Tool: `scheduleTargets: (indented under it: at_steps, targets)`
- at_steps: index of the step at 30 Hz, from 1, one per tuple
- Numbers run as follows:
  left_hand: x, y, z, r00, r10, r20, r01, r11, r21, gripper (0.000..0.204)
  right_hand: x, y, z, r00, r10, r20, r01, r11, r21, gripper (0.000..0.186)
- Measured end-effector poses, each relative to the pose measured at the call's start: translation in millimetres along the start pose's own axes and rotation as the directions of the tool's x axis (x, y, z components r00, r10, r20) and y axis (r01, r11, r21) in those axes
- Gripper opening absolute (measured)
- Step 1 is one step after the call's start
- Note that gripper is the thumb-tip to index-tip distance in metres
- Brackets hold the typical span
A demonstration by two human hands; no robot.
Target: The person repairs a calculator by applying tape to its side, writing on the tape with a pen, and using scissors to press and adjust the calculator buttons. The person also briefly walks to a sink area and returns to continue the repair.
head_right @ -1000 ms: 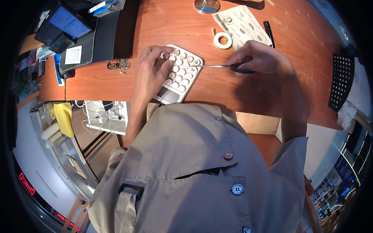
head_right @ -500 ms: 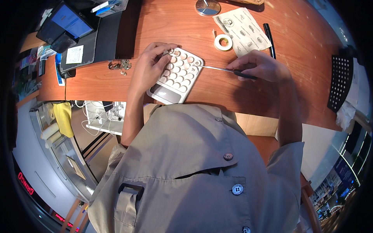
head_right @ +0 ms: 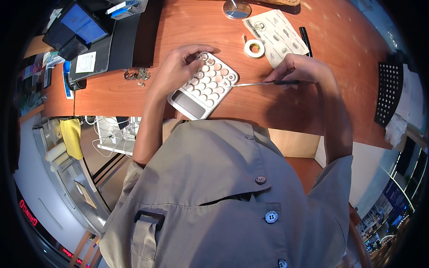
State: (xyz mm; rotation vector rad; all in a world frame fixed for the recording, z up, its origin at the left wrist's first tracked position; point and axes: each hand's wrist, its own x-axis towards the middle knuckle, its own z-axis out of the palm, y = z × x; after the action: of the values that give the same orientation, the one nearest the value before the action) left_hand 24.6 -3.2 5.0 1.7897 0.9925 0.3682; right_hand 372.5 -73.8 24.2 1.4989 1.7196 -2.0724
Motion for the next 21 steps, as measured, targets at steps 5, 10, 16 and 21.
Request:
scheduleTargets:
  at_steps: [5,10,16,21]
  targets:
    - [13,3,10,0.990,0.122,0.070,-0.123,0.992,0.011,0.040,5,-1,-24,0.989,-0.046,0.141,0.053,0.998,-0.046,0.047]
    - [18,0,15,0.992,0.094,0.080,-0.088,0.993,-0.072,0.041,12,5,-32,0.977,-0.053,0.205,0.061,0.998,-0.032,0.050]
    - [15,5,12,0.993,0.059,0.098,-0.059,0.998,-0.011,0.034,25,5,-31,0.971,-0.107,0.214,0.128,0.988,-0.088,0.048]
    - [14,10,10,0.994,-0.006,0.112,0.004,1.000,0.020,0.033,32,-3,-34,0.968,-0.106,0.226,0.148,0.972,-0.180,0.045]
